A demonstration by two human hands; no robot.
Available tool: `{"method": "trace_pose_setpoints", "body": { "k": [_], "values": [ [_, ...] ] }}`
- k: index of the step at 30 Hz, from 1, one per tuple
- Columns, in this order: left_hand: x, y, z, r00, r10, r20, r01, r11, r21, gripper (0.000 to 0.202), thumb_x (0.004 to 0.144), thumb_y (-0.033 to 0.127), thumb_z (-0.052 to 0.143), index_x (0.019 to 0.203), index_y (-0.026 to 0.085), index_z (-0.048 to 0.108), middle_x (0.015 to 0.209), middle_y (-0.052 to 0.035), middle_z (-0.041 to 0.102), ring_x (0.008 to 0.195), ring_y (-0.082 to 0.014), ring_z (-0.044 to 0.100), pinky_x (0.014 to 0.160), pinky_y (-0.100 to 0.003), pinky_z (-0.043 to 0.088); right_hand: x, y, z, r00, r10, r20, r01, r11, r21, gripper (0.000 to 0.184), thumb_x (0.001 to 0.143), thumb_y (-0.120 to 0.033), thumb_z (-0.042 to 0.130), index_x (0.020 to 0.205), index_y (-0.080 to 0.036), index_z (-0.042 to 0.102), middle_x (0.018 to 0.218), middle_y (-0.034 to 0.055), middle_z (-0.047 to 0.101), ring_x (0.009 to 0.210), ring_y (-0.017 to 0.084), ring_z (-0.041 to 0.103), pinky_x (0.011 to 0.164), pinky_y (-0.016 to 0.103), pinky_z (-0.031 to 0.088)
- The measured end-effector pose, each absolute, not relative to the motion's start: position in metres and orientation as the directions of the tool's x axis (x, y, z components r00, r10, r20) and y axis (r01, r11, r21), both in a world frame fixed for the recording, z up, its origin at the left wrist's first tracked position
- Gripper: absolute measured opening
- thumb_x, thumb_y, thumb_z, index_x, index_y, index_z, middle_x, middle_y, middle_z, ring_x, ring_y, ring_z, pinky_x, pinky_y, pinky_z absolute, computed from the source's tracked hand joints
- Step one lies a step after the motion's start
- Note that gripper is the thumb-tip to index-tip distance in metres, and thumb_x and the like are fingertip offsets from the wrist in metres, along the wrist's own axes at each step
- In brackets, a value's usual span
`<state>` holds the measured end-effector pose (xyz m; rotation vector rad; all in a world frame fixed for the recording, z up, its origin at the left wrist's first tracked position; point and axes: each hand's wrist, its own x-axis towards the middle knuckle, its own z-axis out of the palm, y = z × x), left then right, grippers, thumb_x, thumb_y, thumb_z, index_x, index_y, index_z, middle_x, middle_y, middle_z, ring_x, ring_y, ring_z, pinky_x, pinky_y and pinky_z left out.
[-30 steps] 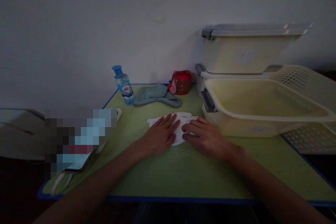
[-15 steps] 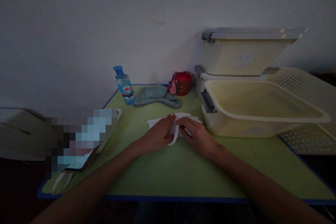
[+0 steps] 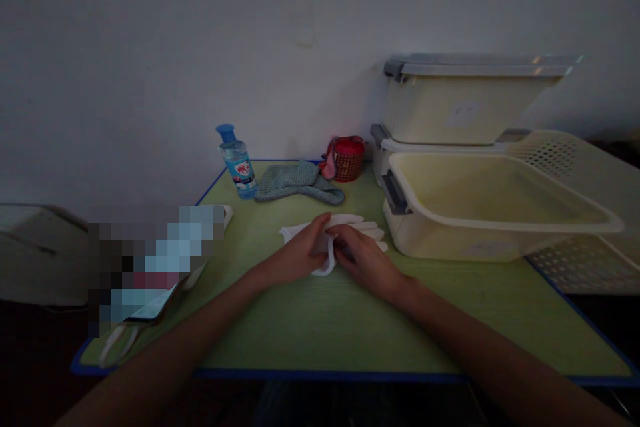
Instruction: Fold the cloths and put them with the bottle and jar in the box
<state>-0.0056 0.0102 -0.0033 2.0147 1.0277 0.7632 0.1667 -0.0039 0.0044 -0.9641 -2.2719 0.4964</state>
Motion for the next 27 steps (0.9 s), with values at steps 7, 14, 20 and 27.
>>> {"method": "trace_pose_setpoints", "body": {
  "k": [7, 14, 20, 27],
  "values": [
    [-0.001, 0.010, -0.002, 0.315, 0.919, 0.237, 0.408, -0.357, 0.841, 0.044, 0.073, 0.028, 0.057, 0.112, 0.016, 0.039, 0.095, -0.0051, 0.052, 0.093, -0.0185, 0.052, 0.087, -0.036, 0.041, 0.166, -0.001, 0.001, -0.540, 0.719, 0.437, 0.533, 0.694, -0.485, 0.016, 0.076, -0.005, 0.048, 0.087, -0.017, 0.048, 0.100, 0.0094, 0.054, 0.089, 0.019, 0.055, 0.076, 0.033, 0.047],
    [0.006, 0.009, 0.002, 0.309, 0.943, 0.126, 0.421, -0.255, 0.871, 0.043, 0.068, 0.013, 0.057, 0.105, 0.018, 0.037, 0.062, 0.0085, 0.044, 0.058, -0.0098, 0.048, 0.057, -0.023, 0.039, 0.166, -0.001, 0.003, -0.550, 0.710, 0.440, 0.547, 0.704, -0.453, 0.014, 0.076, -0.004, 0.048, 0.081, -0.017, 0.047, 0.089, 0.0066, 0.054, 0.082, 0.017, 0.053, 0.071, 0.030, 0.046],
    [0.004, 0.013, 0.004, 0.302, 0.950, 0.078, 0.340, -0.184, 0.922, 0.045, 0.065, 0.002, 0.049, 0.104, 0.017, 0.035, 0.064, 0.0084, 0.047, 0.061, -0.0096, 0.050, 0.059, -0.022, 0.040, 0.165, -0.004, 0.005, -0.548, 0.725, 0.417, 0.572, 0.688, -0.447, 0.012, 0.080, -0.006, 0.043, 0.080, -0.017, 0.046, 0.084, 0.0061, 0.054, 0.076, 0.016, 0.052, 0.067, 0.029, 0.045],
    [0.002, 0.013, -0.006, 0.289, 0.935, 0.206, 0.419, -0.317, 0.851, 0.046, 0.065, 0.002, 0.051, 0.107, 0.017, 0.041, 0.080, 0.0019, 0.052, 0.072, -0.0117, 0.052, 0.069, -0.026, 0.043, 0.169, -0.008, 0.004, -0.591, 0.625, 0.510, 0.518, 0.779, -0.354, 0.019, 0.072, -0.002, 0.045, 0.083, -0.016, 0.053, 0.097, 0.0102, 0.054, 0.087, 0.019, 0.051, 0.073, 0.031, 0.046]
  ]
}}
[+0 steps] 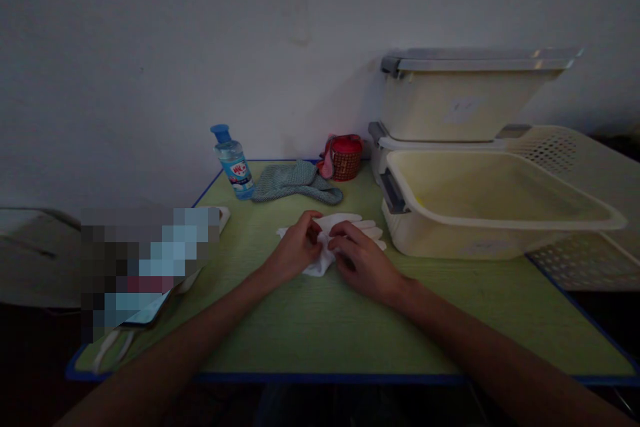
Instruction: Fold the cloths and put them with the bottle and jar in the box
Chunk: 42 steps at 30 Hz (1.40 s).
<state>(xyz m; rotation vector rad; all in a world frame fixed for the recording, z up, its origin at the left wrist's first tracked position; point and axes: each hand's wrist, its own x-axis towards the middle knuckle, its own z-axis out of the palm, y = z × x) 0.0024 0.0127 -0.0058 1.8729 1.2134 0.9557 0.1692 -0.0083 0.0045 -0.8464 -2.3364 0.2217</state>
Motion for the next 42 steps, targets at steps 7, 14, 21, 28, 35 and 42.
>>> {"method": "trace_pose_setpoints", "body": {
  "k": [7, 14, 21, 28, 35, 42],
  "values": [
    [-0.004, 0.015, -0.001, 0.380, 0.857, 0.349, 0.462, -0.503, 0.730, 0.020, 0.063, 0.000, 0.053, 0.075, 0.016, 0.056, 0.087, -0.0025, 0.052, 0.086, -0.0160, 0.053, 0.081, -0.032, 0.043, 0.169, -0.013, 0.007, -0.805, 0.429, 0.410, 0.370, 0.903, -0.219, 0.018, 0.077, -0.008, 0.046, 0.088, -0.014, 0.060, 0.089, 0.0089, 0.058, 0.084, 0.018, 0.051, 0.077, 0.031, 0.046],
    [-0.012, 0.018, 0.007, 0.567, 0.767, 0.300, 0.464, -0.599, 0.653, 0.015, 0.076, 0.009, 0.052, 0.072, 0.017, 0.062, 0.098, -0.0051, 0.055, 0.096, -0.0171, 0.054, 0.086, -0.031, 0.042, 0.170, -0.013, 0.015, -0.841, 0.453, 0.296, 0.414, 0.891, -0.188, 0.013, 0.077, -0.009, 0.049, 0.082, -0.014, 0.060, 0.087, 0.0078, 0.057, 0.082, 0.016, 0.052, 0.076, 0.029, 0.045],
    [-0.017, 0.016, 0.013, 0.635, 0.727, 0.260, 0.501, -0.644, 0.578, 0.015, 0.082, 0.017, 0.050, 0.081, 0.016, 0.065, 0.094, -0.0059, 0.052, 0.091, -0.0160, 0.053, 0.083, -0.030, 0.044, 0.191, -0.007, 0.024, -0.873, 0.434, 0.222, 0.395, 0.897, -0.200, 0.018, 0.077, -0.005, 0.048, 0.088, -0.013, 0.061, 0.091, 0.0089, 0.062, 0.092, 0.018, 0.055, 0.082, 0.032, 0.045],
    [-0.019, 0.010, 0.022, 0.709, 0.677, 0.195, 0.494, -0.675, 0.548, 0.019, 0.083, 0.023, 0.049, 0.086, 0.018, 0.067, 0.112, -0.0074, 0.050, 0.104, -0.0187, 0.050, 0.093, -0.034, 0.040, 0.208, -0.003, 0.033, -0.861, 0.477, 0.178, 0.442, 0.873, -0.206, 0.022, 0.076, -0.006, 0.051, 0.095, -0.012, 0.062, 0.099, 0.0103, 0.064, 0.094, 0.018, 0.057, 0.084, 0.032, 0.045],
    [-0.027, 0.023, 0.011, 0.692, 0.676, 0.253, 0.391, -0.646, 0.656, 0.016, 0.079, 0.019, 0.055, 0.085, 0.019, 0.070, 0.096, -0.0063, 0.059, 0.091, -0.0162, 0.057, 0.082, -0.031, 0.044, 0.204, -0.007, 0.033, -0.843, 0.514, 0.160, 0.520, 0.854, -0.007, 0.021, 0.081, -0.018, 0.052, 0.102, -0.017, 0.058, 0.092, 0.0075, 0.065, 0.084, 0.019, 0.060, 0.074, 0.031, 0.047],
    [-0.028, 0.025, 0.011, 0.683, 0.683, 0.260, 0.396, -0.645, 0.654, 0.015, 0.077, 0.017, 0.056, 0.084, 0.018, 0.070, 0.095, -0.0067, 0.060, 0.088, -0.0152, 0.059, 0.080, -0.030, 0.045, 0.199, -0.007, 0.026, -0.884, 0.420, 0.204, 0.459, 0.862, 0.214, 0.013, 0.083, -0.014, 0.052, 0.094, -0.014, 0.057, 0.082, 0.0061, 0.065, 0.078, 0.019, 0.060, 0.068, 0.030, 0.046]
  ]
}}
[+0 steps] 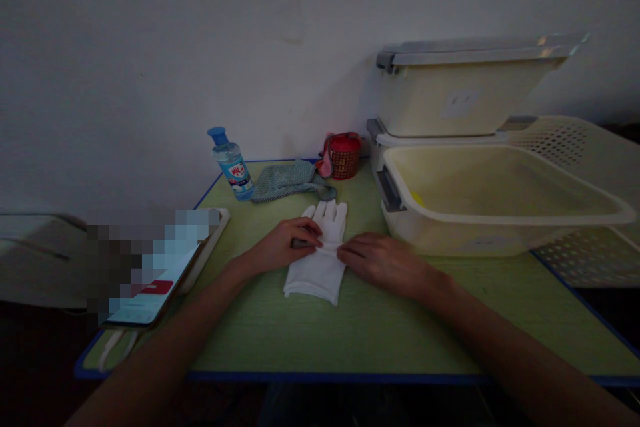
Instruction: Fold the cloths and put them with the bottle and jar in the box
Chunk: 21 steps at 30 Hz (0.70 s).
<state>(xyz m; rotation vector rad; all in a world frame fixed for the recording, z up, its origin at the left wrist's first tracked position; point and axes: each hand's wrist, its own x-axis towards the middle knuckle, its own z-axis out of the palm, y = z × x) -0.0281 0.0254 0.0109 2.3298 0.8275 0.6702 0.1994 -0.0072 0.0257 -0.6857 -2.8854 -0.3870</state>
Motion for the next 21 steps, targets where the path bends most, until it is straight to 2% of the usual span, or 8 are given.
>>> {"method": "trace_pose_setpoints", "body": {
  "k": [6, 15, 21],
  "values": [
    [-0.028, 0.026, 0.009, 0.687, 0.673, 0.274, 0.380, -0.654, 0.654, 0.013, 0.078, 0.017, 0.057, 0.083, 0.017, 0.069, 0.095, -0.0071, 0.059, 0.089, -0.0151, 0.058, 0.082, -0.030, 0.044, 0.192, -0.011, 0.019, -0.862, 0.440, 0.253, 0.494, 0.840, 0.223, 0.011, 0.082, -0.011, 0.053, 0.091, -0.013, 0.057, 0.081, 0.0057, 0.064, 0.076, 0.019, 0.058, 0.069, 0.031, 0.046],
    [-0.028, 0.028, 0.008, 0.704, 0.649, 0.288, 0.357, -0.673, 0.647, 0.017, 0.081, 0.014, 0.051, 0.082, 0.016, 0.068, 0.094, -0.0069, 0.059, 0.088, -0.0139, 0.058, 0.081, -0.029, 0.044, 0.184, -0.011, 0.014, -0.835, 0.487, 0.258, 0.538, 0.822, 0.189, 0.018, 0.082, -0.010, 0.052, 0.099, -0.010, 0.059, 0.098, 0.0097, 0.064, 0.092, 0.021, 0.056, 0.079, 0.032, 0.048],
    [-0.028, 0.025, 0.010, 0.698, 0.663, 0.271, 0.359, -0.650, 0.670, 0.018, 0.081, 0.013, 0.051, 0.088, 0.016, 0.067, 0.097, -0.0069, 0.058, 0.088, -0.0142, 0.057, 0.081, -0.029, 0.044, 0.183, -0.008, 0.010, -0.795, 0.532, 0.291, 0.568, 0.822, 0.049, 0.018, 0.081, -0.008, 0.051, 0.096, -0.011, 0.061, 0.093, 0.0093, 0.066, 0.088, 0.020, 0.057, 0.079, 0.031, 0.048]
  ]
}}
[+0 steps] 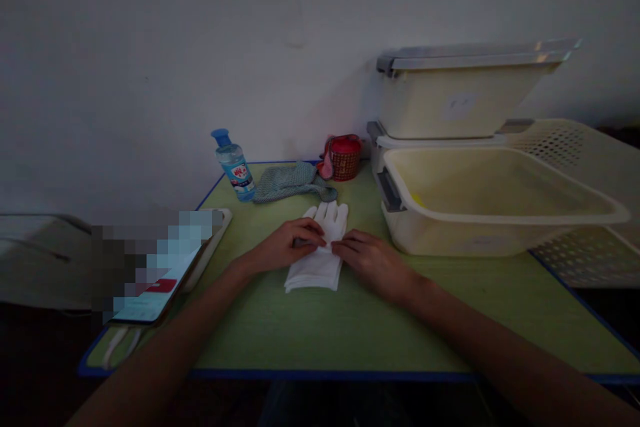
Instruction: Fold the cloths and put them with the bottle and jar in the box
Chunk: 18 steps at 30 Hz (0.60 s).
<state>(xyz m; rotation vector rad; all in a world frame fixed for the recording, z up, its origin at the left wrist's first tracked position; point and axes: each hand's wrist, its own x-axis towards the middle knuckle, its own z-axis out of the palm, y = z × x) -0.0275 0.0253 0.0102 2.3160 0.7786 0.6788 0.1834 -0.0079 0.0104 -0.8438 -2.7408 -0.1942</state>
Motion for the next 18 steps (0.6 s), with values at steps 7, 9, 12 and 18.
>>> {"method": "trace_pose_setpoints", "body": {
  "k": [7, 9, 12, 18],
  "values": [
    [-0.027, 0.023, 0.015, 0.730, 0.650, 0.212, 0.367, -0.634, 0.680, 0.017, 0.081, 0.017, 0.053, 0.088, 0.017, 0.069, 0.097, -0.0063, 0.059, 0.091, -0.0152, 0.056, 0.083, -0.031, 0.042, 0.188, -0.006, 0.016, -0.762, 0.574, 0.300, 0.559, 0.817, -0.142, 0.023, 0.081, -0.003, 0.047, 0.094, -0.012, 0.064, 0.088, 0.0082, 0.067, 0.086, 0.018, 0.058, 0.078, 0.028, 0.045],
    [-0.027, 0.021, 0.018, 0.747, 0.636, 0.195, 0.365, -0.636, 0.680, 0.016, 0.081, 0.018, 0.054, 0.087, 0.016, 0.069, 0.096, -0.0066, 0.058, 0.090, -0.0152, 0.056, 0.083, -0.030, 0.042, 0.188, -0.008, 0.018, -0.770, 0.574, 0.280, 0.556, 0.818, -0.147, 0.024, 0.080, -0.003, 0.047, 0.094, -0.012, 0.064, 0.087, 0.0089, 0.066, 0.085, 0.018, 0.057, 0.077, 0.028, 0.045],
    [-0.026, 0.017, 0.022, 0.762, 0.626, 0.166, 0.376, -0.637, 0.673, 0.016, 0.081, 0.019, 0.054, 0.086, 0.017, 0.069, 0.093, -0.0057, 0.058, 0.088, -0.0148, 0.055, 0.082, -0.030, 0.042, 0.188, -0.012, 0.021, -0.791, 0.560, 0.246, 0.546, 0.828, -0.128, 0.024, 0.079, -0.004, 0.047, 0.095, -0.011, 0.064, 0.082, 0.0096, 0.065, 0.082, 0.018, 0.056, 0.073, 0.029, 0.044],
    [-0.024, 0.010, 0.030, 0.803, 0.587, 0.103, 0.371, -0.628, 0.684, 0.016, 0.080, 0.018, 0.054, 0.081, 0.016, 0.069, 0.088, -0.0040, 0.060, 0.083, -0.0137, 0.056, 0.079, -0.027, 0.043, 0.188, -0.016, 0.029, -0.835, 0.519, 0.183, 0.489, 0.852, -0.188, 0.026, 0.078, -0.005, 0.045, 0.095, -0.011, 0.063, 0.084, 0.0106, 0.064, 0.084, 0.019, 0.055, 0.074, 0.029, 0.042]
  ]
}}
